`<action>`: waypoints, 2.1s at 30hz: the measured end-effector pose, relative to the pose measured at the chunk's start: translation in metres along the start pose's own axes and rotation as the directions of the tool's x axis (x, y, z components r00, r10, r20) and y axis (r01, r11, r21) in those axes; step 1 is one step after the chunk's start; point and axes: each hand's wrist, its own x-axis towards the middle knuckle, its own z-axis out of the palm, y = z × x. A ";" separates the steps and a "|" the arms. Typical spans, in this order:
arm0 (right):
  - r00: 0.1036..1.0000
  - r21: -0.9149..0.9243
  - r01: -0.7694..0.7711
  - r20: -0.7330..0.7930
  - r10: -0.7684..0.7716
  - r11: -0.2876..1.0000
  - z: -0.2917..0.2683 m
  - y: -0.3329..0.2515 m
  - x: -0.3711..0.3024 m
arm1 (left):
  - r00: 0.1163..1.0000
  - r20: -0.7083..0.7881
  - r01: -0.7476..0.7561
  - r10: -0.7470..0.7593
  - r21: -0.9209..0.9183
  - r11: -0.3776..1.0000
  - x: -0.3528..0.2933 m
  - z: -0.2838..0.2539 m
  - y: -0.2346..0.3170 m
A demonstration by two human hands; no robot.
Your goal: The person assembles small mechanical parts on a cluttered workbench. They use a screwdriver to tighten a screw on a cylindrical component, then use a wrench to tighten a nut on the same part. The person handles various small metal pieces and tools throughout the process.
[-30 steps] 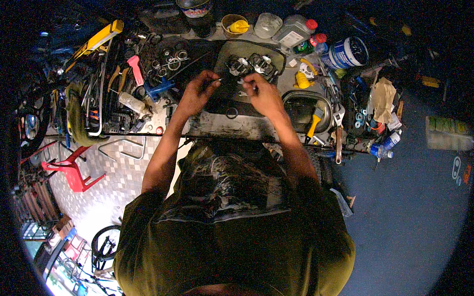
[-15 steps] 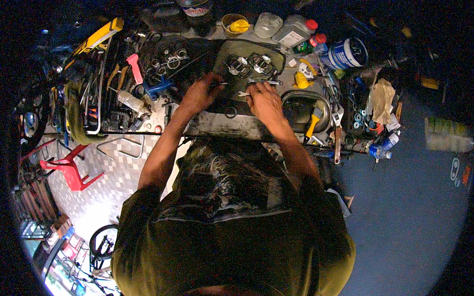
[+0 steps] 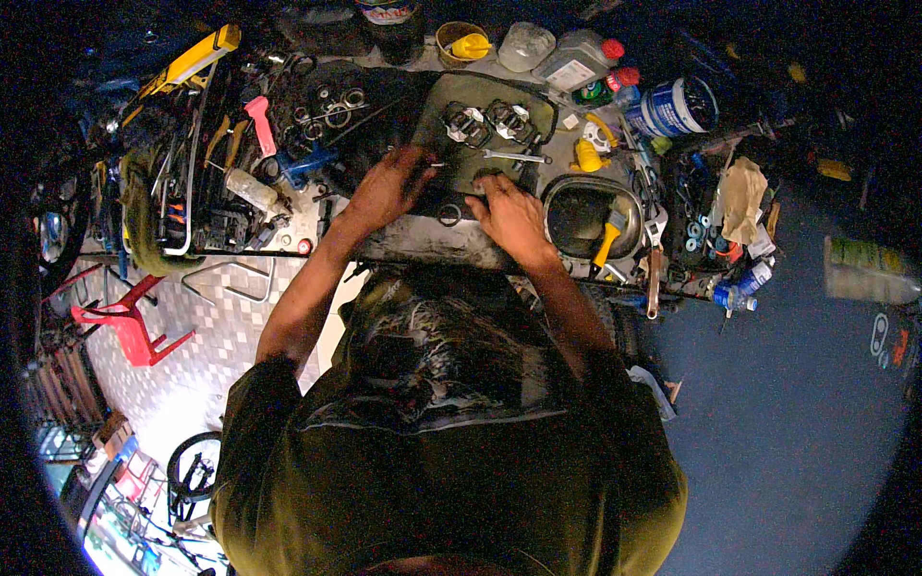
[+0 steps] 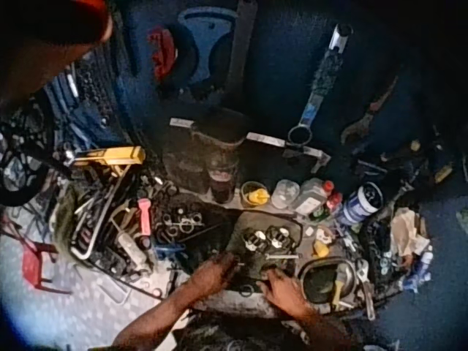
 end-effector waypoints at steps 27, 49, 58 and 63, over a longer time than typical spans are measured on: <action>0.992 0.668 -0.114 0.033 0.124 0.735 0.010 -0.007 0.021 | 0.999 -0.052 -0.014 0.006 -0.161 0.987 0.010 -0.005 0.009; 0.917 0.956 -0.292 0.271 0.294 0.028 0.024 -0.041 0.023 | 0.994 -0.112 -0.030 0.020 -0.086 0.996 0.005 -0.008 0.024; 0.972 0.899 -0.156 0.067 0.224 0.409 0.033 -0.024 0.031 | 0.997 -0.055 0.029 -0.045 -0.266 0.963 0.005 -0.011 0.022; 0.965 0.901 -0.194 0.104 0.240 0.389 0.026 -0.026 0.031 | 0.995 0.027 0.098 -0.095 -0.190 0.977 0.004 -0.014 0.025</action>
